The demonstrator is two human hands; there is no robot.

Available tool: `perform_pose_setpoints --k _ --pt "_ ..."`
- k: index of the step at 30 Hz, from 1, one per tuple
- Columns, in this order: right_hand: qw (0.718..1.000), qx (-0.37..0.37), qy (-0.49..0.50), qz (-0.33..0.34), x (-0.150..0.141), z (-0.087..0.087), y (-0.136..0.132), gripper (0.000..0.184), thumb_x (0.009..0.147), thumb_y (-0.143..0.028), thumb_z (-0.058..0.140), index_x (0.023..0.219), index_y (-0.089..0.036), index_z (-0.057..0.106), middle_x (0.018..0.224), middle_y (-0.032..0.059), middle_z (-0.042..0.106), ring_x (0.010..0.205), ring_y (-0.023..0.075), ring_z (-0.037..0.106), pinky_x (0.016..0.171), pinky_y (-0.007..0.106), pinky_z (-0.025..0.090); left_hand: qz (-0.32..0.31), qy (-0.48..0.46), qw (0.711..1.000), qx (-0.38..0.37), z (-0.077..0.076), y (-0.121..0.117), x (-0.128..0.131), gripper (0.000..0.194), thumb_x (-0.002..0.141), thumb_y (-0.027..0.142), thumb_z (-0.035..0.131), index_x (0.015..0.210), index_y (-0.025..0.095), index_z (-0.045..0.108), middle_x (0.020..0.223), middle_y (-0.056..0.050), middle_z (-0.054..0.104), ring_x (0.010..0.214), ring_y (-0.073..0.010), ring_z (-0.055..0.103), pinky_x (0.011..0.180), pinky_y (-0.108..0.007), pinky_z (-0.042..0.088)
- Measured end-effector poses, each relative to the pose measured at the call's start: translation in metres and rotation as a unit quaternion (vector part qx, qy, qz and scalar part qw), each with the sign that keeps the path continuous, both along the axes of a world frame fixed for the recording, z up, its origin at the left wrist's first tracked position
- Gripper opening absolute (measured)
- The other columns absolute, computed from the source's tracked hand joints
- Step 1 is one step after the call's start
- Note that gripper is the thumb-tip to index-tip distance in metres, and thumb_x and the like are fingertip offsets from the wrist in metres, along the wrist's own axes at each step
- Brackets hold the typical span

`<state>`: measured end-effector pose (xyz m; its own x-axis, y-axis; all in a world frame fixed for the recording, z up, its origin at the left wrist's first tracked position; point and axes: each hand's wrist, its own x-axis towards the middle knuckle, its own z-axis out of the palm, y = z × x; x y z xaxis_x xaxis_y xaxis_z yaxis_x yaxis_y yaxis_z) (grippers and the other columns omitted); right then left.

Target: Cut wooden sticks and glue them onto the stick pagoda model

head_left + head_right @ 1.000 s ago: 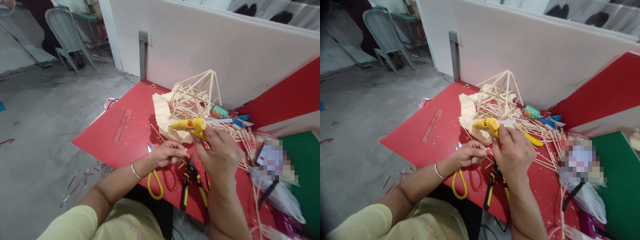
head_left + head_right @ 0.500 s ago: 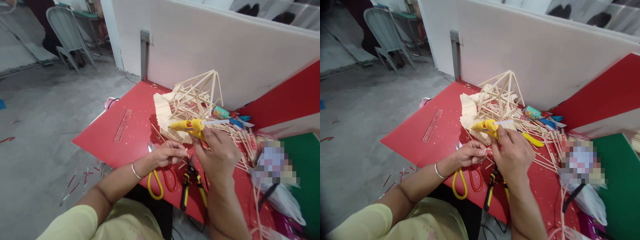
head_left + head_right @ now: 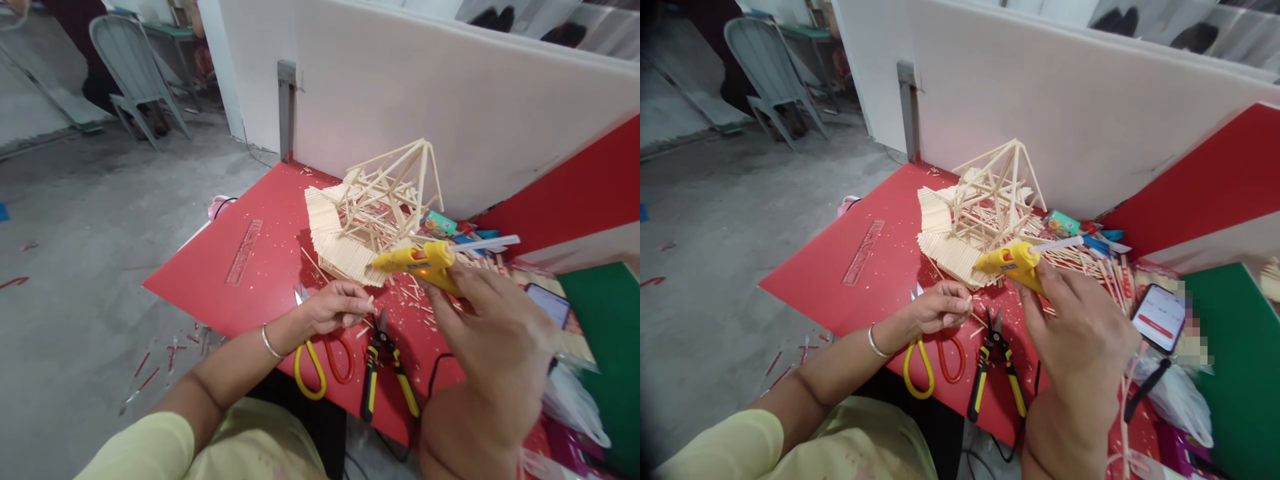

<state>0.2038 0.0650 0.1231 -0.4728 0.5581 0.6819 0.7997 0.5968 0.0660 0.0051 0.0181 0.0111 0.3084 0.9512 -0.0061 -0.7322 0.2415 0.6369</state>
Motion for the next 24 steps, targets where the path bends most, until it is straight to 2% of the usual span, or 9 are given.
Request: perform_pose_setpoints --k 4,8,11,13,16,18,20,22,24 --pt "0.999 -0.026 -0.017 0.023 0.003 0.002 -0.008 0.033 0.086 -0.033 0.068 0.117 -0.022 0.069 0.104 0.0081 0.073 0.090 0.0258 0.069 0.076 0.037 0.052 0.001 -0.006 1.000 0.003 -0.003 0.001 0.001 0.027 0.065 0.031 0.087 0.073 0.012 0.070 0.041 0.005 0.050 0.036 -0.0047 0.039 0.042 -0.020 0.027" --pt "0.997 -0.033 0.072 0.024 0.007 0.008 -0.012 0.027 0.083 -0.031 0.072 0.108 -0.020 0.071 0.106 0.0097 0.072 0.097 0.0275 0.069 0.086 0.040 0.053 0.000 0.001 1.000 0.010 -0.002 0.000 0.000 0.027 0.067 0.032 0.087 0.071 0.012 0.069 0.040 0.005 0.048 0.036 -0.0051 0.040 0.042 -0.019 0.028" --pt "0.993 0.015 0.116 -0.023 0.014 0.012 -0.011 0.020 0.081 -0.035 0.074 0.093 -0.019 0.072 0.094 0.0099 0.073 0.087 0.0267 0.070 0.073 0.036 0.053 0.011 0.004 1.000 0.010 0.001 -0.001 -0.002 0.030 0.065 0.034 0.087 0.069 0.012 0.067 0.040 0.006 0.046 0.036 -0.0043 0.038 0.041 -0.019 0.027" --pt "0.990 0.018 0.123 -0.072 0.025 0.010 -0.010 0.024 0.079 -0.041 0.075 0.090 -0.020 0.073 0.084 0.0086 0.072 0.075 0.0237 0.067 0.061 0.032 0.049 0.017 0.002 1.000 0.010 0.003 -0.001 -0.003 0.031 0.066 0.034 0.087 0.068 0.012 0.065 0.040 0.006 0.046 0.035 -0.0038 0.036 0.041 -0.018 0.027" --pt "0.970 -0.049 0.189 -0.147 0.045 -0.007 -0.019 0.031 0.077 -0.046 0.075 0.093 -0.019 0.076 0.082 0.0083 0.072 0.066 0.0204 0.063 0.059 0.032 0.048 0.013 -0.003 1.000 0.010 0.002 -0.002 -0.002 0.031 0.067 0.033 0.086 0.068 0.013 0.062 0.039 0.007 0.045 0.036 -0.0037 0.035 0.042 -0.018 0.027" --pt "0.937 -0.075 0.271 -0.208 0.056 -0.025 -0.036 0.043 0.074 -0.056 0.073 0.093 -0.018 0.076 0.079 0.0081 0.072 0.065 0.0211 0.062 0.061 0.034 0.048 -0.003 0.000 1.000 0.009 0.001 -0.003 0.001 0.032 0.068 0.033 0.086 0.067 0.013 0.061 0.040 0.007 0.045 0.036 -0.0038 0.036 0.042 -0.018 0.027" --pt "0.907 -0.125 0.320 -0.241 0.062 -0.043 -0.057 0.054 0.073 -0.062 0.071 0.100 -0.016 0.075 0.084 0.0081 0.072 0.069 0.0219 0.062 0.065 0.035 0.050 -0.022 0.002 1.000 0.004 0.000 -0.005 0.004 0.032 0.068 0.033 0.085 0.067 0.013 0.059 0.040 0.007 0.045 0.037 -0.0041 0.037 0.042 -0.018 0.026" --pt "0.887 -0.162 0.342 -0.264 0.061 -0.055 -0.078 0.056 0.075 -0.064 0.068 0.101 -0.015 0.073 0.084 0.0074 0.072 0.070 0.0210 0.062 0.066 0.034 0.049 -0.044 -0.009 0.999 -0.007 0.000 -0.007 0.008 0.033 0.069 0.032 0.085 0.067 0.014 0.058 0.040 0.007 0.044 0.037 -0.0043 0.037 0.042 -0.018 0.026" --pt "0.874 -0.207 0.357 -0.254 0.057 -0.059 -0.093 0.049 0.082 -0.063 0.061 0.096 -0.017 0.071 0.075 0.0043 0.069 0.065 0.0179 0.060 0.063 0.030 0.046 -0.070 -0.031 0.997 -0.027 0.001 -0.008 0.011 0.034 0.070 0.031 0.084 0.066 0.014 0.055 0.041 0.008 0.042 0.037 -0.0040 0.034 0.041 -0.018 0.024"
